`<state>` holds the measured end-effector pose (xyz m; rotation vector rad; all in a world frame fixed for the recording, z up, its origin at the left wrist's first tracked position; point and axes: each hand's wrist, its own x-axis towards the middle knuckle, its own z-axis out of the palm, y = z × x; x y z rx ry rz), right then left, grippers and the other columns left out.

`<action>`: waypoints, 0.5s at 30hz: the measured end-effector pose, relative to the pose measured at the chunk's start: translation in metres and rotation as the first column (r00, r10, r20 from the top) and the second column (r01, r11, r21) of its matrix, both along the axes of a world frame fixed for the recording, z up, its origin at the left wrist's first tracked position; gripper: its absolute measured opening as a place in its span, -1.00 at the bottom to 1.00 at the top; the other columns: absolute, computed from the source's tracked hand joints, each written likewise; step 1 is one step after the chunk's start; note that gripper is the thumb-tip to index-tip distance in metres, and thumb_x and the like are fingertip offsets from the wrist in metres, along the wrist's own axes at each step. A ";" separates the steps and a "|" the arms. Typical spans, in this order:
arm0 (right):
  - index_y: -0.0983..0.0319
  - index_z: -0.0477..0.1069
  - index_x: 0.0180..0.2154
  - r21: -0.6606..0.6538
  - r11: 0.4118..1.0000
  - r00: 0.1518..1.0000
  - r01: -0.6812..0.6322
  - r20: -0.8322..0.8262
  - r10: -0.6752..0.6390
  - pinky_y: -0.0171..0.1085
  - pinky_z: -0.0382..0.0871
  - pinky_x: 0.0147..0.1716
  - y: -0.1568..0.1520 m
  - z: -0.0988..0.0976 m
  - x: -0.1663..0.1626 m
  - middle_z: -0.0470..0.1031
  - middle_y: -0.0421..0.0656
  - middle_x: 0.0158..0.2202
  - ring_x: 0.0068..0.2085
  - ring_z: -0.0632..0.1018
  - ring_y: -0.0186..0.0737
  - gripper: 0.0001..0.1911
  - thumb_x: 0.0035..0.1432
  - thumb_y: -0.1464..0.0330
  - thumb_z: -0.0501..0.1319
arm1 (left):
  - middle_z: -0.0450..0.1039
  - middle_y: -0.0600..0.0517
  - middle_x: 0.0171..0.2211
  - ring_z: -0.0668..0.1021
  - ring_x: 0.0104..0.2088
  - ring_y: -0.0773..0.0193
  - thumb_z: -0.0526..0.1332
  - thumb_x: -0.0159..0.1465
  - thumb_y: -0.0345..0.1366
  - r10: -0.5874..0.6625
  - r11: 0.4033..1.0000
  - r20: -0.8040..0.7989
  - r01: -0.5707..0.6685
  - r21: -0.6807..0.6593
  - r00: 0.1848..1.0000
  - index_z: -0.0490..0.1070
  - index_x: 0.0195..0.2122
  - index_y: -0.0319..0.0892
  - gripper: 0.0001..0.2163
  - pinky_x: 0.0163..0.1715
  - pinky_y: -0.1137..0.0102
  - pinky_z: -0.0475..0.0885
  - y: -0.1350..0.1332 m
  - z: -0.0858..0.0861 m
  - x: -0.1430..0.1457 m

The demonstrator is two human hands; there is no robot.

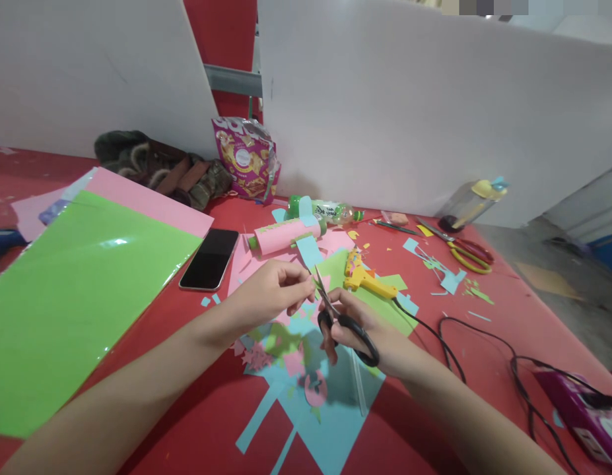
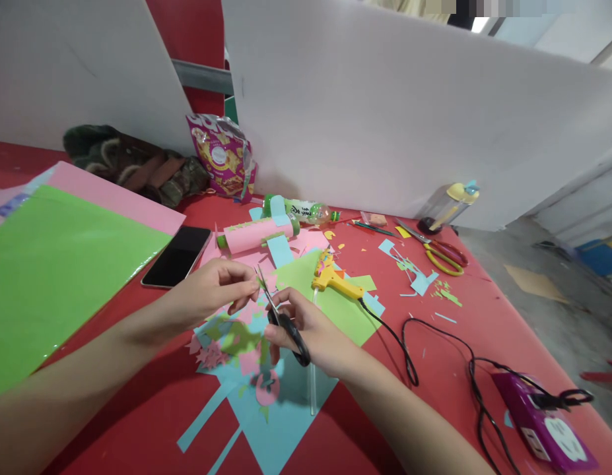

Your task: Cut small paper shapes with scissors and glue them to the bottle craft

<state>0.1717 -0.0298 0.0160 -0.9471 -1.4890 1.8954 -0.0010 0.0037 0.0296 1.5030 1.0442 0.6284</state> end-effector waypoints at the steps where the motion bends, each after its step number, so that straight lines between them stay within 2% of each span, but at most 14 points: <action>1: 0.20 0.06 -0.35 -0.007 1.000 1.000 0.005 -0.007 -0.005 -0.32 0.24 -0.51 0.000 0.000 0.000 0.16 -0.34 -0.53 -0.56 0.41 -0.41 -0.59 -0.08 0.09 0.18 | 0.17 0.17 -0.74 0.26 -0.67 0.48 0.07 0.07 -0.33 -0.002 1.000 0.026 0.002 -0.008 1.000 0.25 -0.65 -0.24 -0.82 -0.64 0.55 0.16 0.000 -0.001 0.001; 6: 0.20 0.06 -0.32 -0.016 1.000 0.999 0.013 -0.033 -0.013 -0.26 0.26 -0.42 0.000 -0.002 -0.001 0.15 -0.32 -0.48 -0.51 0.40 -0.40 -0.58 -0.08 0.10 0.19 | 0.18 0.17 -0.73 0.25 -0.68 0.50 0.06 0.07 -0.37 0.003 1.000 0.128 0.001 -0.029 0.992 0.23 -0.68 -0.24 -0.81 -0.63 0.55 0.16 -0.002 -0.004 0.005; 15: 0.19 0.05 -0.31 -0.022 0.999 0.998 0.042 -0.055 -0.043 -0.29 0.25 -0.46 -0.002 -0.005 -0.001 0.14 -0.33 -0.48 -0.52 0.39 -0.41 -0.58 -0.07 0.11 0.19 | 0.15 0.17 -0.75 0.24 -0.67 0.47 0.05 0.09 -0.35 0.068 0.998 0.133 -0.067 -0.012 0.989 0.26 -0.66 -0.23 -0.80 -0.62 0.52 0.14 -0.006 -0.010 0.009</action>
